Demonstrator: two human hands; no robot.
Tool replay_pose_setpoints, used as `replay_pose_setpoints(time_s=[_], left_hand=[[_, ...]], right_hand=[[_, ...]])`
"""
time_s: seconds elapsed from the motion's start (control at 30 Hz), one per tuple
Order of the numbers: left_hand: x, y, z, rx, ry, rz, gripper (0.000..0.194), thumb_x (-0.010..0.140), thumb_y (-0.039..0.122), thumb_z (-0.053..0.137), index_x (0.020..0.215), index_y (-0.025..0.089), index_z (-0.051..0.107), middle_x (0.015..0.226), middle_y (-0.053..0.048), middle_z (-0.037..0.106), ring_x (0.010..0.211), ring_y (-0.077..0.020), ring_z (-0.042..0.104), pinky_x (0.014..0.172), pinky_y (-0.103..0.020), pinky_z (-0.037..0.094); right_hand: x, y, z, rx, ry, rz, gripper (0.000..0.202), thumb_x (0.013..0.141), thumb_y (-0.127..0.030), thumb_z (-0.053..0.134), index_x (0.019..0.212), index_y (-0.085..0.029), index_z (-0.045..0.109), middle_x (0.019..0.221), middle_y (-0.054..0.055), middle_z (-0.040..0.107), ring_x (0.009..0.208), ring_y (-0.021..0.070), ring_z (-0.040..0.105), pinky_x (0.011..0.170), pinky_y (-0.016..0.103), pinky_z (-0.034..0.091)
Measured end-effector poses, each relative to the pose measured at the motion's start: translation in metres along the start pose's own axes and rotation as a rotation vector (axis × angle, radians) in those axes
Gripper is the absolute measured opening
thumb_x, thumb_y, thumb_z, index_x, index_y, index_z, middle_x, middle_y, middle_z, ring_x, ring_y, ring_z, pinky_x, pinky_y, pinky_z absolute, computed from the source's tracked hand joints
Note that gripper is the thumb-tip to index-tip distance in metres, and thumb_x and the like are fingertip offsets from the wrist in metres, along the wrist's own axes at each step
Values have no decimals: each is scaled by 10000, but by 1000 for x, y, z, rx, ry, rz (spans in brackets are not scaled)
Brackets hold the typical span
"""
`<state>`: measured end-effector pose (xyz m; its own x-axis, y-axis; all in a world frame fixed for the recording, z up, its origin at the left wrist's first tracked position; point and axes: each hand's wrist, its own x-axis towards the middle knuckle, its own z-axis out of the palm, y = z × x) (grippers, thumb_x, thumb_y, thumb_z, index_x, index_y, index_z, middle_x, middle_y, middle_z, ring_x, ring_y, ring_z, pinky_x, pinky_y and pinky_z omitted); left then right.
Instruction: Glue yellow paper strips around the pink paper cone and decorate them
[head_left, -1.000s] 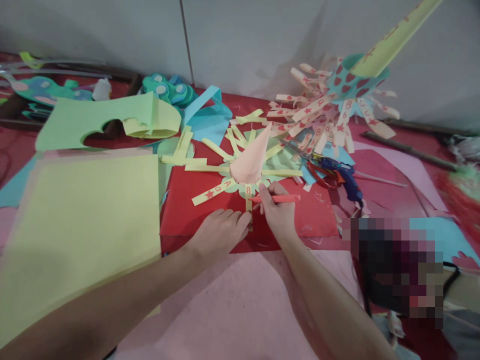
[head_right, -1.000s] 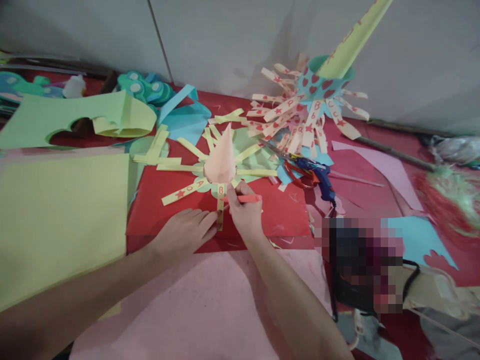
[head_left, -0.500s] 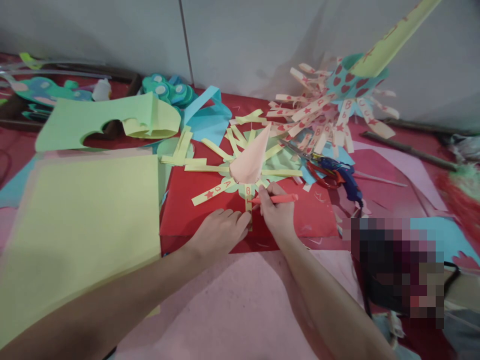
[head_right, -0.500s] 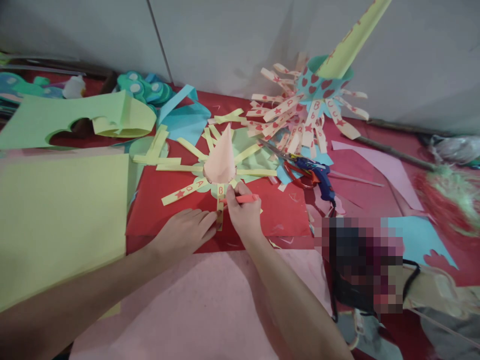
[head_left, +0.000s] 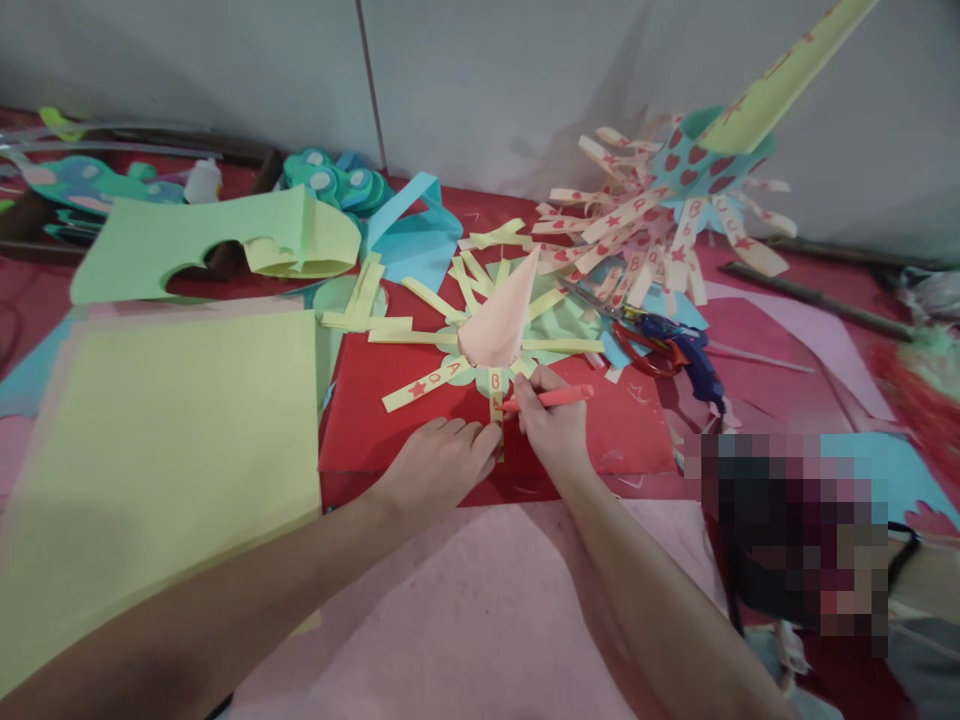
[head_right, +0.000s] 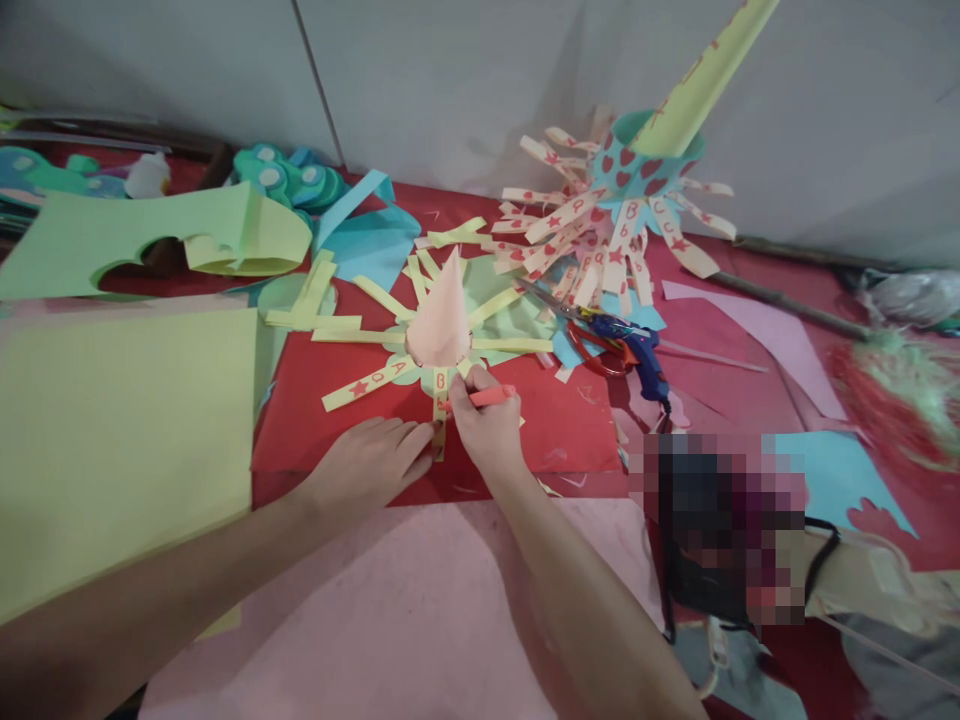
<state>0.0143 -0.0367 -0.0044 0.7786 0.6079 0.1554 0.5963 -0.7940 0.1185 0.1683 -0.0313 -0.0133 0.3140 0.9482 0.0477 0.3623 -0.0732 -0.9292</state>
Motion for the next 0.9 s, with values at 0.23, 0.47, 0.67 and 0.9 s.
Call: replay_pose_setpoints(time_s=[0.23,0.47,0.67,0.9], left_hand=[[1,0,-1,-20,-22,-23,101,890,220,477,819,158,512,608,2,572,546,-158,560,513,-278,360],[1,0,-1,-24,38,-14,118,894,243,480,831,155,527,604,10,588,540,-153,578,501,-273,374],[-2,0,6,6,211,43,223,949,254,374,948,115,548,569,22,574,493,-132,550,473,-267,353],[-1,2,3,3,251,38,258,958,241,341,917,115,561,538,21,557,469,-122,528,469,-256,343]], right_hand=[[0,-4,-1,167,87,24,331,850,-357,501,592,-226,340,402,-103,365,382,75,452,452,215,407],[0,-5,-5,68,314,-203,145,882,-367,479,888,-226,512,761,-16,562,570,92,538,552,251,484],[2,-1,-15,-326,203,-337,164,930,-288,378,889,-222,523,856,38,644,795,163,584,717,325,461],[7,5,-10,-423,54,-346,167,923,-339,400,915,-220,519,889,64,666,844,200,597,689,321,454]])
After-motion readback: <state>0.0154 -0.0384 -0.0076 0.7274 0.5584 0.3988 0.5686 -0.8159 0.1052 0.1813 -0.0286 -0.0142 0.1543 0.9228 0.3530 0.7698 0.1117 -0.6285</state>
